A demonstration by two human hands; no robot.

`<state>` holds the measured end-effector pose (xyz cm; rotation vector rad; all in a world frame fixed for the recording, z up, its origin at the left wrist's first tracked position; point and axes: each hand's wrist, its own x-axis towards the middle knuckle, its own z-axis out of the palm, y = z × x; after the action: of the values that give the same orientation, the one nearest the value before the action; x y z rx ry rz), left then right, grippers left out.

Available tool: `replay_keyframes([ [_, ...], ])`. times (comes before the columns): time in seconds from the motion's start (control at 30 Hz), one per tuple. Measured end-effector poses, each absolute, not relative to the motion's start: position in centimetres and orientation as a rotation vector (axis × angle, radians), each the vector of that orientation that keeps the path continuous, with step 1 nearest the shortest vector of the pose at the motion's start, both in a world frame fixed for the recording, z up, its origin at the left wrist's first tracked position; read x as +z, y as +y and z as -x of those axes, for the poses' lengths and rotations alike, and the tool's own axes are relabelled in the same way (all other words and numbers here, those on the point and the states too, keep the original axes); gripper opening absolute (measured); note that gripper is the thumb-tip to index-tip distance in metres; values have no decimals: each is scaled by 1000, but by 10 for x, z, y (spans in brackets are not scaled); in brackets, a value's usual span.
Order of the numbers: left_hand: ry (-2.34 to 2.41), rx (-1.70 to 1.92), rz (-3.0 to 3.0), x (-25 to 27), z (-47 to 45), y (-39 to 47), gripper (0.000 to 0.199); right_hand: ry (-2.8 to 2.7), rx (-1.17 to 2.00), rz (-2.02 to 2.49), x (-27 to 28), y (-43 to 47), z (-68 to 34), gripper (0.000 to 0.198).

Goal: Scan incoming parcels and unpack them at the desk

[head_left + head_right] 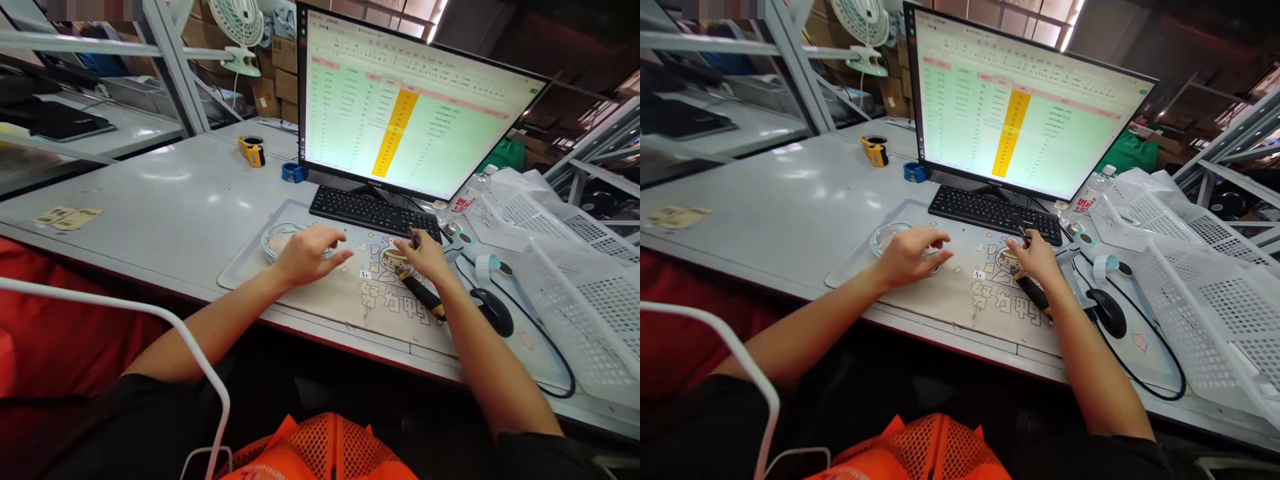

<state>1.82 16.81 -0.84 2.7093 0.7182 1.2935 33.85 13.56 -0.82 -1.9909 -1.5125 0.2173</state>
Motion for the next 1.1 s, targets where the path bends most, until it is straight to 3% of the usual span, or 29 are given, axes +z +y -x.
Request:
replay_keyframes([
  [0.13,820,1042,-2724,3,39,178,58,-1819,-67,1955,-9,120,-340,39],
  [0.27,975,686,-2709,-16,78,188,87,-2148,170,1777,-33,104,-303,26],
  [0.47,1026,703,-2665,-47,81,185,52,-2119,259,1845,-53,106,-279,16],
  [0.6,1135,881,-2634,-53,73,178,46,-2000,377,1900,-49,113,-278,4],
  [0.93,1282,928,-2584,-56,72,177,56,-1829,604,1814,-39,122,-266,9],
  [1.1,1310,964,-2547,-55,69,180,56,-1581,1000,1387,-27,135,-224,36],
])
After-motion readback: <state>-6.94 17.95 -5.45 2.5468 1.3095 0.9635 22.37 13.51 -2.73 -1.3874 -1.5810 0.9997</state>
